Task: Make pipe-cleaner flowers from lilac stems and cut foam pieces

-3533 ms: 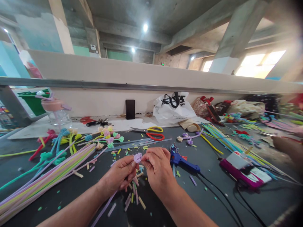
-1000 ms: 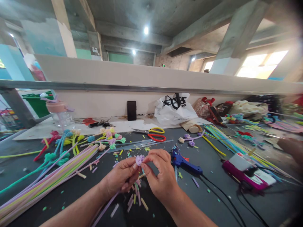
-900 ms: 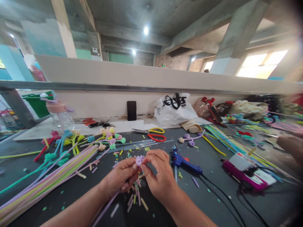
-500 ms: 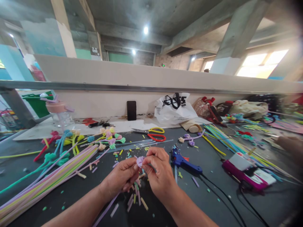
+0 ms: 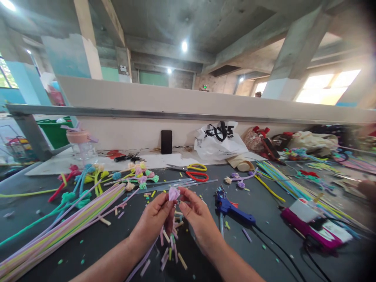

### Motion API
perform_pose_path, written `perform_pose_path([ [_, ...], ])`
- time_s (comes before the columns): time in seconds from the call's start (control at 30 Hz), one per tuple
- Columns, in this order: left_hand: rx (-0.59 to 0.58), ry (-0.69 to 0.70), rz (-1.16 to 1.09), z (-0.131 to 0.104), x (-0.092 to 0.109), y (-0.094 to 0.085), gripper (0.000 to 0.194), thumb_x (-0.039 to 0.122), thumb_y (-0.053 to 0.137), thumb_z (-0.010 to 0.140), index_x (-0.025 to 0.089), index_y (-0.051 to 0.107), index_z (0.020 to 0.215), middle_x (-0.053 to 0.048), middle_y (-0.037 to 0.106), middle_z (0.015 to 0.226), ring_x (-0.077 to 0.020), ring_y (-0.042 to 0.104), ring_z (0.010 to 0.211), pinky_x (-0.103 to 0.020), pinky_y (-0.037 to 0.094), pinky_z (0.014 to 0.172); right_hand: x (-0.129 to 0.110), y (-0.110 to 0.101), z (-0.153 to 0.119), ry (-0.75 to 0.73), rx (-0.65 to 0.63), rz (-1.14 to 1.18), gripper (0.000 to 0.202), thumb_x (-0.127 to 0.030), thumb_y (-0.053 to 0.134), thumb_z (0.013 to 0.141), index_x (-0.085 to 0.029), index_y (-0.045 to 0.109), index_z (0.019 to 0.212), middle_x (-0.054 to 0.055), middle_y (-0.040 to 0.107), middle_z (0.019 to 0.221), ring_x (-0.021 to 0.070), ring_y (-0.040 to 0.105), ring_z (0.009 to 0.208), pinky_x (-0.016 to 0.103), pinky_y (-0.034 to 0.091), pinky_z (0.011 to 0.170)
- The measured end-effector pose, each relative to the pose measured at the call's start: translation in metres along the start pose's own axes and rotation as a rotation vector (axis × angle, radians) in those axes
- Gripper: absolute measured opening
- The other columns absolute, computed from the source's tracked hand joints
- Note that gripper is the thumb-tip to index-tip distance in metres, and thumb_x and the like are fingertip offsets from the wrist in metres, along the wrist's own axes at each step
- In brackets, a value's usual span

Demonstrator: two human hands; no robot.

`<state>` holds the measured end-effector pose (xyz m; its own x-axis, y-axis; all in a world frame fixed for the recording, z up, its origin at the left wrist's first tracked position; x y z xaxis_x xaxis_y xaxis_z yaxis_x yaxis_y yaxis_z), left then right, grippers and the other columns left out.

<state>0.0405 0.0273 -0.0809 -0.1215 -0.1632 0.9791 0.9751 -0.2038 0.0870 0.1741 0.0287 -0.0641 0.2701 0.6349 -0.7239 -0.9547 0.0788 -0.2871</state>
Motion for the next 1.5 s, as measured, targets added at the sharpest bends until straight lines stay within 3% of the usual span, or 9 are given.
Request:
perform_pose_path([
  [0.1, 0.043, 0.056, 0.095, 0.000, 0.000, 0.000, 0.022, 0.040, 0.046, 0.083, 0.018, 0.051, 0.082, 0.007, 0.045, 0.050, -0.0080, 0.046, 0.037, -0.019, 0.040, 0.037, 0.001, 0.010, -0.001, 0.211, -0.174, 0.222, 0.027, -0.027, 0.049, 0.086, -0.023, 0.061, 0.110, 0.006, 0.060, 0.114, 0.0196, 0.054, 0.105, 0.033, 0.042, 0.091],
  [0.23, 0.067, 0.090, 0.276, -0.004, 0.003, 0.001, 0.020, 0.035, 0.046, 0.084, 0.018, 0.052, 0.076, 0.006, 0.047, 0.051, -0.0093, 0.049, 0.040, -0.020, 0.041, 0.043, -0.006, 0.011, 0.000, 0.217, -0.173, 0.232, 0.023, -0.029, 0.049, 0.086, -0.025, 0.066, 0.101, 0.004, 0.063, 0.105, 0.0195, 0.055, 0.101, 0.034, 0.039, 0.094],
  [0.47, 0.038, 0.184, 0.522, -0.010, 0.007, 0.004, 0.018, 0.027, 0.041, 0.086, 0.018, 0.052, 0.076, 0.003, 0.053, 0.058, -0.0102, 0.053, 0.050, -0.020, 0.041, 0.050, -0.005, 0.011, -0.003, 0.254, -0.165, 0.254, 0.018, -0.029, 0.051, 0.082, -0.022, 0.068, 0.082, 0.003, 0.064, 0.086, 0.0162, 0.059, 0.068, 0.028, 0.051, 0.064],
  [0.6, -0.002, 0.335, 0.671, -0.012, 0.011, 0.003, 0.015, 0.022, 0.040, 0.086, 0.018, 0.053, 0.079, 0.000, 0.057, 0.070, -0.0117, 0.054, 0.063, -0.022, 0.043, 0.060, -0.004, 0.008, -0.001, 0.129, -0.117, 0.128, 0.017, -0.024, 0.053, 0.082, -0.022, 0.069, 0.086, 0.005, 0.067, 0.093, 0.0206, 0.059, 0.092, 0.034, 0.046, 0.085],
  [0.73, -0.082, 0.418, 0.769, -0.013, 0.016, 0.003, 0.014, 0.017, 0.038, 0.086, 0.019, 0.052, 0.088, -0.002, 0.060, 0.080, -0.0133, 0.057, 0.073, -0.024, 0.043, 0.069, -0.006, 0.006, -0.001, 0.036, -0.088, 0.089, 0.020, -0.020, 0.050, 0.084, -0.023, 0.069, 0.087, 0.004, 0.068, 0.087, 0.0181, 0.060, 0.084, 0.030, 0.048, 0.078],
  [0.97, -0.113, 0.421, 0.876, -0.015, 0.018, 0.002, 0.017, 0.016, 0.037, 0.085, 0.019, 0.053, 0.092, -0.004, 0.061, 0.082, -0.0158, 0.059, 0.074, -0.027, 0.045, 0.069, -0.010, 0.001, -0.002, -0.057, 0.026, -0.036, 0.017, -0.017, 0.053, 0.082, -0.022, 0.069, 0.079, 0.002, 0.067, 0.073, 0.0151, 0.061, 0.070, 0.025, 0.048, 0.065],
  [1.07, -0.077, 0.446, 0.861, -0.014, 0.014, 0.000, 0.018, 0.014, 0.040, 0.084, 0.020, 0.053, 0.095, -0.004, 0.062, 0.086, -0.0150, 0.059, 0.078, -0.026, 0.045, 0.071, -0.010, -0.005, -0.001, -0.127, 0.109, -0.155, 0.014, -0.017, 0.055, 0.080, -0.022, 0.067, 0.077, 0.001, 0.067, 0.072, 0.0157, 0.061, 0.069, 0.026, 0.047, 0.065],
  [1.27, 0.167, 0.590, 0.786, -0.015, 0.031, -0.005, 0.012, 0.014, 0.047, 0.083, 0.020, 0.052, 0.091, 0.000, 0.059, 0.079, -0.0109, 0.057, 0.071, -0.020, 0.045, 0.066, -0.014, -0.016, 0.003, -0.310, 0.202, -0.325, 0.013, -0.014, 0.050, 0.081, -0.020, 0.061, 0.077, 0.002, 0.066, 0.069, 0.0158, 0.059, 0.065, 0.028, 0.044, 0.064],
  [1.5, 0.136, 0.750, 0.794, -0.024, 0.056, 0.001, 0.015, 0.009, 0.049, 0.083, 0.019, 0.052, 0.094, -0.001, 0.059, 0.083, -0.0113, 0.057, 0.077, -0.021, 0.045, 0.070, -0.017, -0.011, 0.001, -0.422, 0.104, -0.420, 0.012, -0.009, 0.047, 0.082, -0.019, 0.054, 0.079, 0.003, 0.064, 0.072, 0.0160, 0.056, 0.068, 0.033, 0.040, 0.070],
])
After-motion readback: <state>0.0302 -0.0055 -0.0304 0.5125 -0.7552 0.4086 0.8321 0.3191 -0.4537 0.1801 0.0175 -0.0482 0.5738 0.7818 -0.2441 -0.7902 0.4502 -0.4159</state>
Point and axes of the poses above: each hand's wrist, its own z-axis towards the middle knuckle, its own y-axis out of the palm, x = y × z, the point moved 2 cm from there along z, towards the middle knuckle
